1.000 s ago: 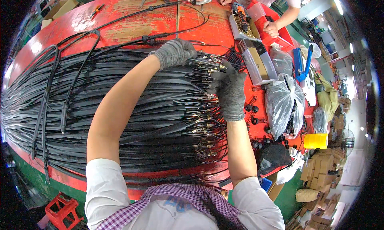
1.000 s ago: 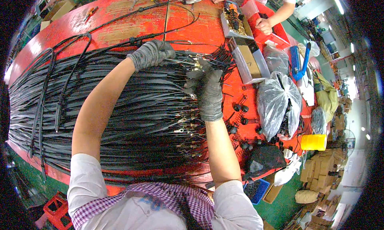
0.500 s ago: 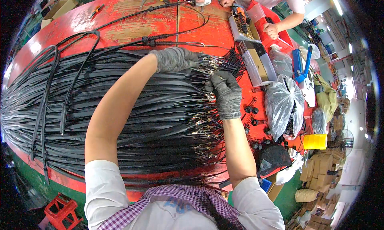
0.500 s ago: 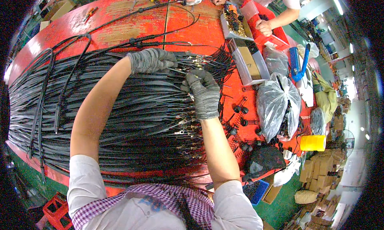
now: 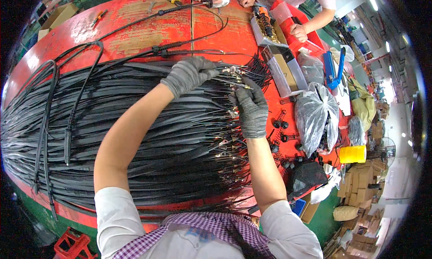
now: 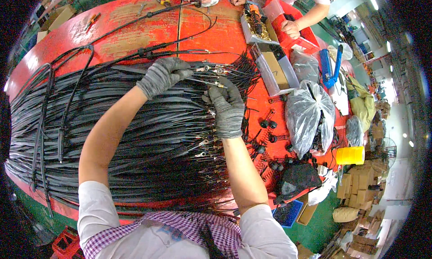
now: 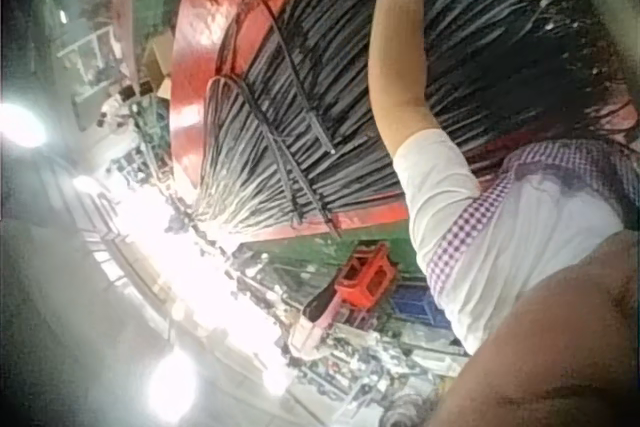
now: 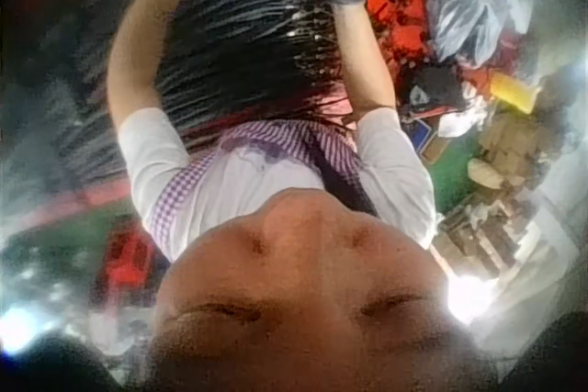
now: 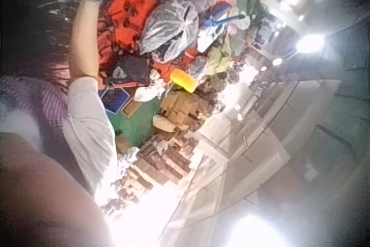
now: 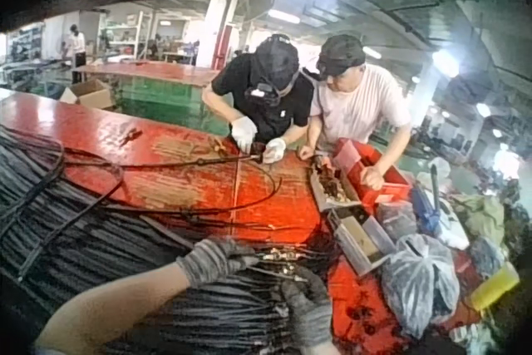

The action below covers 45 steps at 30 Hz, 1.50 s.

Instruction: The person attaches small metal connectors to the ends of black cables. They pick up individual cables from a large bundle on a red table, insert the metal piece into the stripped end, and place the finished cable back on the pile. The process is repetitive and involves handling numerous cables and connectors.

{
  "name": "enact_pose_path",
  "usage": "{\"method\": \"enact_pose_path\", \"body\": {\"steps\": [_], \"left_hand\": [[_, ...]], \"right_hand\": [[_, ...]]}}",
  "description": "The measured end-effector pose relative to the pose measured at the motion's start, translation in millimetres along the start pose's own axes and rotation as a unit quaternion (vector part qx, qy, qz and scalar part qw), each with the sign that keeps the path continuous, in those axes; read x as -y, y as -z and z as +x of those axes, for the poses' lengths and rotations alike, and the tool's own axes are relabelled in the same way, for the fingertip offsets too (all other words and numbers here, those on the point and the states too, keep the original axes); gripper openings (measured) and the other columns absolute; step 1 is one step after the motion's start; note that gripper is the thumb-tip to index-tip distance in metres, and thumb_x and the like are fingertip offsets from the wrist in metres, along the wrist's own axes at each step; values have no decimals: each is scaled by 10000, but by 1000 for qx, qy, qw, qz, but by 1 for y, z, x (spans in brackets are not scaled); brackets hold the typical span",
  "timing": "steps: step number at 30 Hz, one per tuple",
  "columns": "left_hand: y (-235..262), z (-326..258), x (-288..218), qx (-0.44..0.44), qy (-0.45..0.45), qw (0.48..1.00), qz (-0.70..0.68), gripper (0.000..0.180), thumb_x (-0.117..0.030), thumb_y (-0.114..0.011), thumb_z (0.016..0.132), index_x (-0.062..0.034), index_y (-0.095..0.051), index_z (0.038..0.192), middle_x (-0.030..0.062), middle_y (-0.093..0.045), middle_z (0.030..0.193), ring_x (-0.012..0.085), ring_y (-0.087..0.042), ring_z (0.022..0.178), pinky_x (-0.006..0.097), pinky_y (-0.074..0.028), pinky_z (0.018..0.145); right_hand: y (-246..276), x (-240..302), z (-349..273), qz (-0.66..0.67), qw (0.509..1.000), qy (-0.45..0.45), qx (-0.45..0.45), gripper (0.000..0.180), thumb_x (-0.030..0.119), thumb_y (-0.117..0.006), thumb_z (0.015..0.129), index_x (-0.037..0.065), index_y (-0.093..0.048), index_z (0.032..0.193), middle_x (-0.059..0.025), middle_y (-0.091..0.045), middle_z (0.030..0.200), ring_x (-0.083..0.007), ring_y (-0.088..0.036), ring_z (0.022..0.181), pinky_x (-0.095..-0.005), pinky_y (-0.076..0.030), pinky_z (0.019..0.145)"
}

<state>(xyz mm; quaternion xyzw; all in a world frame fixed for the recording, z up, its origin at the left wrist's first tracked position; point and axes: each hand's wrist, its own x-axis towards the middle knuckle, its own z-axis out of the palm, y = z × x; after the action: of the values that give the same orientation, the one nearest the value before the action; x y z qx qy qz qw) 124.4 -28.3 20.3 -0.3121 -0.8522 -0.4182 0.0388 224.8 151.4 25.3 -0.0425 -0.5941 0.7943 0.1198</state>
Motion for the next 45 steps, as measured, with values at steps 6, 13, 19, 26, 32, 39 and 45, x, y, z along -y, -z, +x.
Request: {"method": "enact_pose_path", "body": {"steps": [6,13,19,26,32,39,45], "left_hand": [[-19,-6,-7,-67,29,996,48,262,-279,-650,758,-63,-650,907,107,-622,833,256,-596,782,326,-472,718],[-7,10,0,141,113,983,-21,264,-240,-618,801,-35,-629,966,112,-633,928,152,-595,812,273,-465,748],[14,34,8,338,57,935,-85,276,-257,-528,864,-23,-589,997,64,-636,804,139,-592,699,270,-483,670],[14,40,18,265,108,940,-187,230,-219,-614,807,-8,-623,900,66,-634,765,125,-578,694,259,-469,663],[-38,7,11,-38,33,998,29,229,-218,-620,768,-49,-640,920,131,-636,862,250,-611,817,328,-466,759],[-59,6,18,-103,59,991,53,189,-207,-609,760,-85,-652,898,122,-633,871,271,-599,831,354,-465,757],[-56,3,16,-113,15,991,66,200,-200,-629,763,-58,-652,903,129,-636,874,272,-604,828,339,-471,763]], "right_hand": [[14,-21,1,71,997,-31,-28,186,70,-549,847,2,-545,1021,-97,-605,872,-176,-604,742,-294,-540,672],[18,-27,13,89,994,-36,-42,145,62,-536,851,-5,-553,978,-105,-612,853,-181,-613,727,-296,-546,652],[7,-19,14,43,998,-9,-55,153,89,-528,859,-5,-542,979,-98,-610,818,-171,-615,694,-286,-534,647],[5,-18,15,4,999,16,-50,159,106,-524,870,-1,-543,985,-100,-616,839,-155,-607,710,-279,-530,645],[21,-43,24,55,995,-29,-79,195,96,-543,858,-11,-540,1020,-107,-615,865,-169,-607,712,-282,-529,646],[34,-69,22,201,977,-61,-20,303,80,-522,861,16,-453,1148,-127,-580,1015,-230,-586,908,-336,-505,789],[37,-68,7,244,965,-93,17,360,134,-525,866,31,-419,1195,-133,-579,1008,-239,-591,881,-354,-515,765]]}}
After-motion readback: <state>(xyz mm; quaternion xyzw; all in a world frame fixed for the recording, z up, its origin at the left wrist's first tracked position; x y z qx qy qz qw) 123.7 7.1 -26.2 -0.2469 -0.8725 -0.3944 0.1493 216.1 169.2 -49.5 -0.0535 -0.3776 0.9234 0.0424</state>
